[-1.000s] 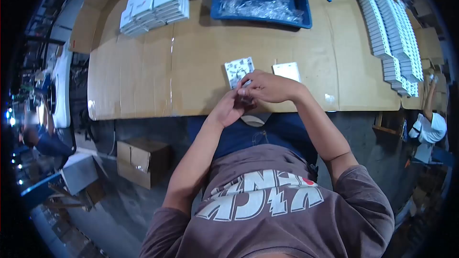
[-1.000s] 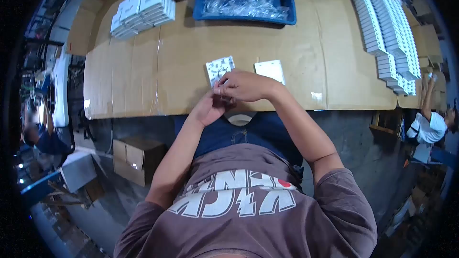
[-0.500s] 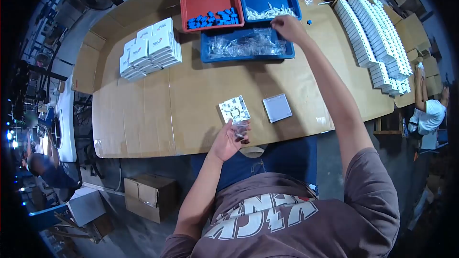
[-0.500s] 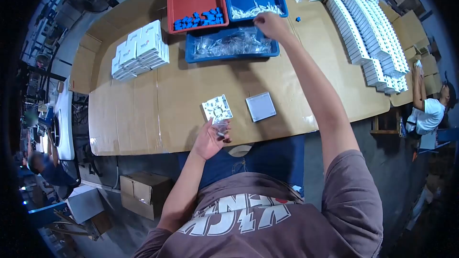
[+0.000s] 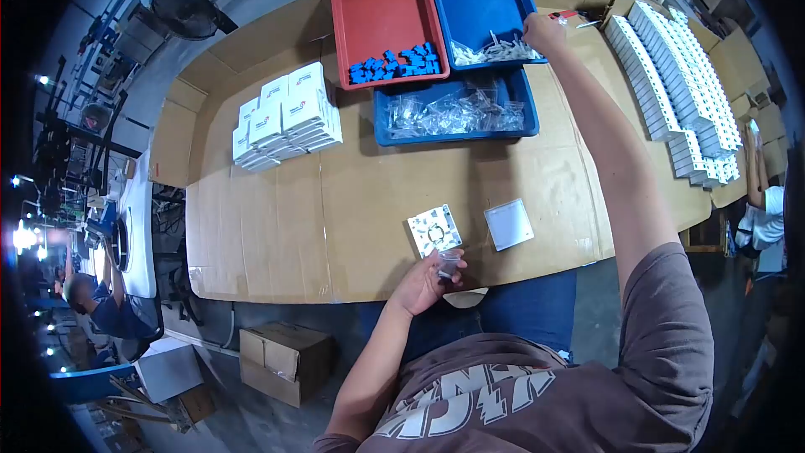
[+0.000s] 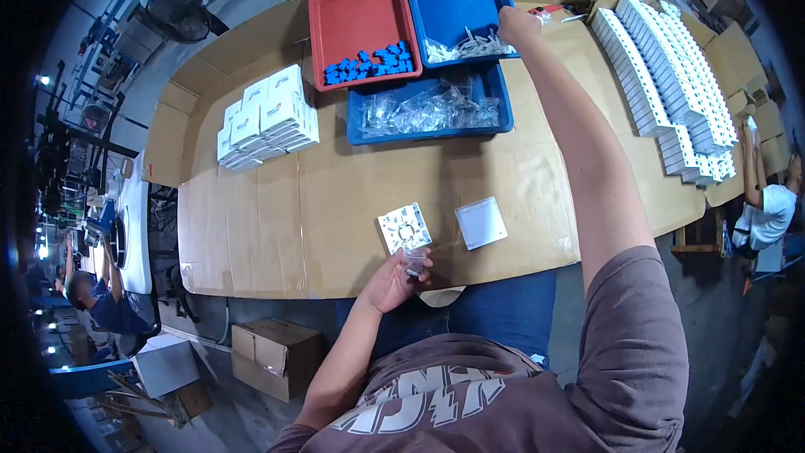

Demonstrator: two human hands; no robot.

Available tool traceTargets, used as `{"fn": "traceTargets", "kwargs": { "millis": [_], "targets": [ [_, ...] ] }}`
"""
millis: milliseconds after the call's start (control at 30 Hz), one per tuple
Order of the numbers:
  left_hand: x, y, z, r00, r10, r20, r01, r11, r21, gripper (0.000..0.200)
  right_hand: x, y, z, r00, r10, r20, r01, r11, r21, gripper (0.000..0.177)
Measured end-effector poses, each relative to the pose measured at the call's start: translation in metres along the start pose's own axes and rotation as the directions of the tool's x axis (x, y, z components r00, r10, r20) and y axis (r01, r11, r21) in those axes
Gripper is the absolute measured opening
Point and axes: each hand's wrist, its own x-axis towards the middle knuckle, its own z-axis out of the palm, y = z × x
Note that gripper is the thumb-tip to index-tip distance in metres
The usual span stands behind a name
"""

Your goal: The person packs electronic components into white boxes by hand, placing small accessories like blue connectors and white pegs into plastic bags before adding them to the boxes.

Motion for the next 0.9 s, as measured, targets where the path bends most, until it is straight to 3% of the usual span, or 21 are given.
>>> {"fn": "traceTargets", "kwargs": {
  "millis": [233,267,667,767,867,900],
  "targets": [
    [0.001,-0.002,-0.004,1.0,-0.022,0.007,0.022,1.0,-0.013,0.058,0.016,-0.008,0.004,0.995,0.032,0.099,-0.033,0.999,0.006,0.031],
    [0.001,-0.002,-0.006,1.0,-0.027,0.006,0.027,0.999,-0.027,0.058,0.019,-0.01,0.002,0.982,0.053,0.183,-0.052,0.999,-0.009,0.037],
    [0.002,0.001,0.0,0.999,-0.021,0.028,0.023,0.998,-0.059,0.057,0.027,-0.003,0.012,0.983,-0.003,0.185,-0.024,0.99,0.142,0.044],
    [-0.001,0.002,0.006,1.0,-0.012,0.023,0.013,0.999,-0.053,0.055,0.022,0.005,0.022,0.996,-0.06,0.058,0.051,0.987,0.151,0.032],
    [0.001,0.002,0.001,0.998,-0.012,0.06,0.015,0.999,-0.045,0.057,0.012,0.002,0.02,0.998,-0.051,0.031,0.047,0.99,0.133,0.033],
    [0.001,0.002,0.002,0.998,-0.014,0.063,0.018,0.998,-0.053,0.057,0.01,0.0,0.015,0.995,-0.041,0.092,0.028,0.991,0.135,0.035]
  ]
}}
